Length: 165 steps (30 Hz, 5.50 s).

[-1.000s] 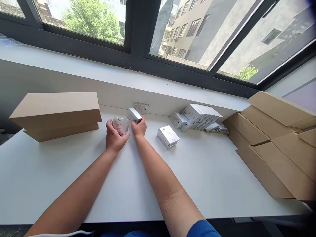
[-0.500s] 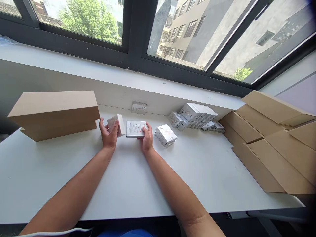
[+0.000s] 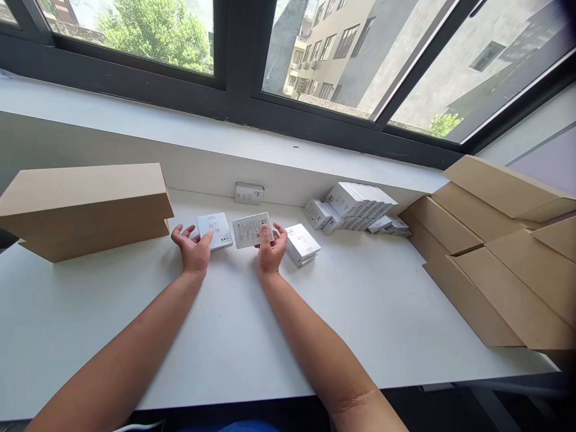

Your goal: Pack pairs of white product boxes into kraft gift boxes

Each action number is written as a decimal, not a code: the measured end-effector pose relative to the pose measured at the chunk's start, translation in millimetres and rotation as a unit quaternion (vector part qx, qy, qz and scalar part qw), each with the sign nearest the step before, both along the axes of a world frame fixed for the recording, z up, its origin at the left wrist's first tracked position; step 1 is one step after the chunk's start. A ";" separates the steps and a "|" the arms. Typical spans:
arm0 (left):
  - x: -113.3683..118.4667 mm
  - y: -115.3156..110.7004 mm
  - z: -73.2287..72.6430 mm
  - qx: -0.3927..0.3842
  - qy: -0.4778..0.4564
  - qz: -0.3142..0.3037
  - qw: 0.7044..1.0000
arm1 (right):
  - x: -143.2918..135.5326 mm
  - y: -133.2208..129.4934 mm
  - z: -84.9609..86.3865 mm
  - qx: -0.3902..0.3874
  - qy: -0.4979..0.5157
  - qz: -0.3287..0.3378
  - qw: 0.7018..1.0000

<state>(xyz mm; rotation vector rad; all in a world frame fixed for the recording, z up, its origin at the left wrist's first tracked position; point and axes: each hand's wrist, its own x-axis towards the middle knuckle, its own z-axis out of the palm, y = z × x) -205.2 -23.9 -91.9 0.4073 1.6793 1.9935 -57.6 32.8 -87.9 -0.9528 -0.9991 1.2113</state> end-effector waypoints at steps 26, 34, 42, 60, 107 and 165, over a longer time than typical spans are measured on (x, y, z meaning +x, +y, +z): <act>4.5 -3.0 13.7 0.070 -0.073 -0.158 0.982 | 6.6 -13.7 5.9 0.131 -0.404 0.207 0.881; 0.9 3.5 4.3 0.073 -0.048 -0.066 0.994 | 7.1 -32.2 15.6 0.177 -0.517 0.139 0.826; -1.6 3.7 3.9 0.068 -0.061 -0.066 0.994 | 13.8 -20.6 18.0 0.300 -0.495 0.054 0.813; 7.8 -8.5 18.9 0.079 -0.147 -0.267 0.949 | 21.3 -1.7 2.9 0.341 -0.428 0.208 0.810; 8.2 -17.1 32.4 -0.036 -0.078 -0.478 0.874 | 29.0 -17.9 42.8 0.214 -0.321 -0.011 0.923; 23.0 -25.3 24.6 -0.201 0.525 -0.171 0.809 | 112.3 26.2 72.4 0.039 -0.771 0.224 0.595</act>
